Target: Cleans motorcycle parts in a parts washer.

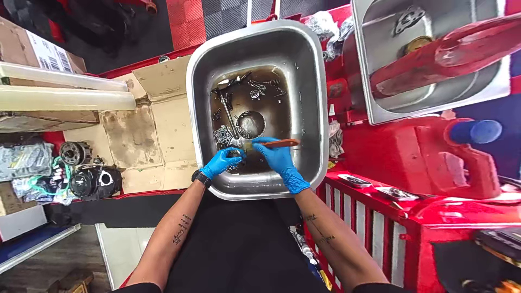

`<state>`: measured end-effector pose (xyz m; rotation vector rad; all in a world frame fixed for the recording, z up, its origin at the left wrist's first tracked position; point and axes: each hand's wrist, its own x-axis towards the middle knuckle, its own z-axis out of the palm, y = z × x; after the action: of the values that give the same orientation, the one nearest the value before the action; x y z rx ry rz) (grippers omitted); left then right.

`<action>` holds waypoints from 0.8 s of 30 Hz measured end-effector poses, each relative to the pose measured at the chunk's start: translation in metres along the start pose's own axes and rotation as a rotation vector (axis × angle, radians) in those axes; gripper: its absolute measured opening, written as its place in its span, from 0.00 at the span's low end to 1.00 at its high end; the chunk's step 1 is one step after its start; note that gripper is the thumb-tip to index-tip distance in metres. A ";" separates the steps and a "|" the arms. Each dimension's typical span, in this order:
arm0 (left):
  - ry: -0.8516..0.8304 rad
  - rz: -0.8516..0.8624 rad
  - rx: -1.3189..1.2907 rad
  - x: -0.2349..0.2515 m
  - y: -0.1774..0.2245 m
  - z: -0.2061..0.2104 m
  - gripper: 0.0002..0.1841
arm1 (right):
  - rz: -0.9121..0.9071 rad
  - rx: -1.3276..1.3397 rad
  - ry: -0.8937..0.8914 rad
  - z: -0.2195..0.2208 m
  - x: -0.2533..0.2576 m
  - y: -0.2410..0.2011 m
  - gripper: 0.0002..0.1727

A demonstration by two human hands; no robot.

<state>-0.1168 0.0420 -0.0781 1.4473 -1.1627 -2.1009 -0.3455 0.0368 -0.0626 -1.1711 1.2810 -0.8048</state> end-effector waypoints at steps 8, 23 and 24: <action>0.087 -0.101 -0.068 -0.004 0.005 -0.004 0.20 | 0.188 -0.317 -0.014 0.013 0.001 0.043 0.16; 0.542 -0.320 -0.826 0.020 0.000 0.024 0.23 | -0.131 -0.140 0.164 0.048 -0.007 0.006 0.15; 0.570 -0.311 -0.843 0.019 -0.001 0.028 0.22 | -0.180 -0.145 0.115 0.054 -0.015 0.009 0.15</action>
<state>-0.1497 0.0419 -0.0859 1.6372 0.1703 -1.7803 -0.2970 0.0646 -0.0723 -1.3879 1.3598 -0.9335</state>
